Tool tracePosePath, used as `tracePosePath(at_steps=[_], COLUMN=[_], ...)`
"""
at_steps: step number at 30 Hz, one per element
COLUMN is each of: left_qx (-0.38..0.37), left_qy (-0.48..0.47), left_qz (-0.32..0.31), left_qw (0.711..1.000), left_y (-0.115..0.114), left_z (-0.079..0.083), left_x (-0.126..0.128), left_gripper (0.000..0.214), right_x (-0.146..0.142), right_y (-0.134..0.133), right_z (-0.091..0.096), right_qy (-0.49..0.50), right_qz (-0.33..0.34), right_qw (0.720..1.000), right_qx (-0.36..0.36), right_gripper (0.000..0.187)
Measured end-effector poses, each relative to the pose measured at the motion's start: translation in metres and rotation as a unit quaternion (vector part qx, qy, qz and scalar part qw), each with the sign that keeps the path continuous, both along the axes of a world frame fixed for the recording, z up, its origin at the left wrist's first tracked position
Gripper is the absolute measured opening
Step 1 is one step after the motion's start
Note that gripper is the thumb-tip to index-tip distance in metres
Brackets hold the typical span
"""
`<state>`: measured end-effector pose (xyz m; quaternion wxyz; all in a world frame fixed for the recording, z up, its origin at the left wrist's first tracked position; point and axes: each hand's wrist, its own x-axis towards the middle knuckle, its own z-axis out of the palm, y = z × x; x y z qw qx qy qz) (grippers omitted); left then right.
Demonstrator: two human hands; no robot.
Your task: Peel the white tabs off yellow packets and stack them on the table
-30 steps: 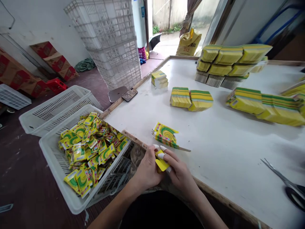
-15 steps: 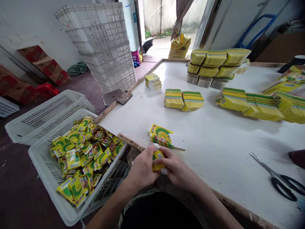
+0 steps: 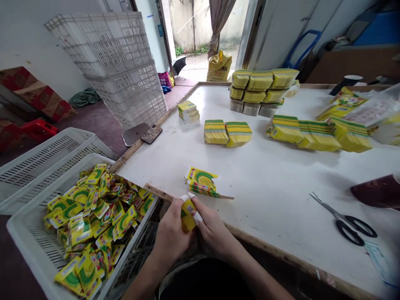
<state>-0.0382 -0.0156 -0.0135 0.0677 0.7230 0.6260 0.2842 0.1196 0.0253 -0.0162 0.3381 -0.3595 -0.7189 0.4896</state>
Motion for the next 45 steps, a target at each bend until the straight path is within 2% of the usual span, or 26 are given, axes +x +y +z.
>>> tracePosePath(at_steps=[1,3,5,6,7,9,11,15,19,25,29,31,32,34,36,38,41,43,44,45], left_qx=[-0.001,0.016,0.025,0.025,0.021,0.007,-0.016,-0.060,-0.067,-0.090,-0.149,-0.161,-0.152,-0.106,-0.050,0.000,0.048,0.058,0.059,0.058], left_qy=[0.014,0.043,0.096,0.115,0.118,0.093,0.035,-0.089,-0.131,-0.156,-0.210,-0.303,-0.368,-0.508,-0.623,-0.700,-0.775,-0.789,-0.781,-0.763], left_qz=[0.014,0.113,0.215,0.247,0.265,0.256,0.211,0.098,0.008,-0.059,-0.079,-0.045,-0.023,0.027,0.068,0.092,0.077,0.075,0.087,0.105], left_qw=[1.000,0.993,0.972,0.962,0.957,0.962,0.977,0.989,0.989,0.982,0.963,0.938,0.917,0.854,0.778,0.709,0.625,0.608,0.615,0.635], left_y=[0.000,-0.001,-0.003,-0.005,-0.006,-0.009,-0.010,-0.005,0.004,0.010,0.009,0.010,0.011,0.016,0.022,0.028,0.033,0.034,0.033,0.031], left_z=[0.002,0.008,0.014,0.016,0.016,0.012,0.003,-0.013,-0.017,-0.019,-0.021,-0.023,-0.023,-0.021,-0.013,-0.001,0.014,0.015,0.013,0.009], left_x=[-0.015,-0.052,-0.090,-0.105,-0.115,-0.122,-0.112,-0.072,-0.044,-0.020,-0.007,0.000,0.005,0.015,0.026,0.034,0.042,0.044,0.044,0.043], left_gripper=[0.053,0.056,0.080,0.090,0.094,0.091,0.081,0.062,0.060,0.046,0.033,0.034,0.038,0.049,0.055,0.055,0.050,0.052,0.055,0.060], right_x=[0.003,0.012,0.021,0.025,0.028,0.028,0.026,0.021,0.021,0.022,0.025,0.023,0.021,0.013,0.002,-0.008,-0.018,-0.020,-0.020,-0.019], right_y=[0.006,0.021,0.038,0.045,0.051,0.057,0.058,0.053,0.054,0.063,0.061,0.052,0.045,0.028,0.009,-0.007,-0.019,-0.020,-0.018,-0.016], right_z=[0.001,0.001,0.001,0.001,0.000,-0.004,-0.007,-0.011,-0.011,-0.011,-0.012,-0.011,-0.011,-0.008,-0.004,0.000,0.004,0.004,0.004,0.003], right_qy=[-0.011,-0.091,-0.250,-0.287,-0.316,-0.340,-0.355,-0.367,-0.363,-0.336,-0.288,-0.255,-0.219,-0.103,0.038,0.145,0.251,0.270,0.273,0.278], right_qz=[-0.008,-0.077,-0.170,-0.186,-0.192,-0.184,-0.172,-0.164,-0.171,-0.184,-0.205,-0.206,-0.196,-0.150,-0.077,-0.010,0.025,0.029,0.028,0.024], right_qw=[1.000,0.991,0.945,0.931,0.919,0.913,0.909,0.906,0.906,0.915,0.928,0.938,0.950,0.980,0.996,0.984,0.944,0.932,0.929,0.925], right_qx=[0.016,0.068,0.125,0.130,0.134,0.131,0.134,0.136,0.132,0.123,0.114,0.112,0.108,0.078,0.007,-0.101,-0.211,-0.238,-0.248,-0.258], right_gripper=[0.046,0.050,0.046,0.045,0.044,0.042,0.042,0.050,0.055,0.055,0.062,0.066,0.068,0.069,0.066,0.063,0.061,0.060,0.058,0.056])
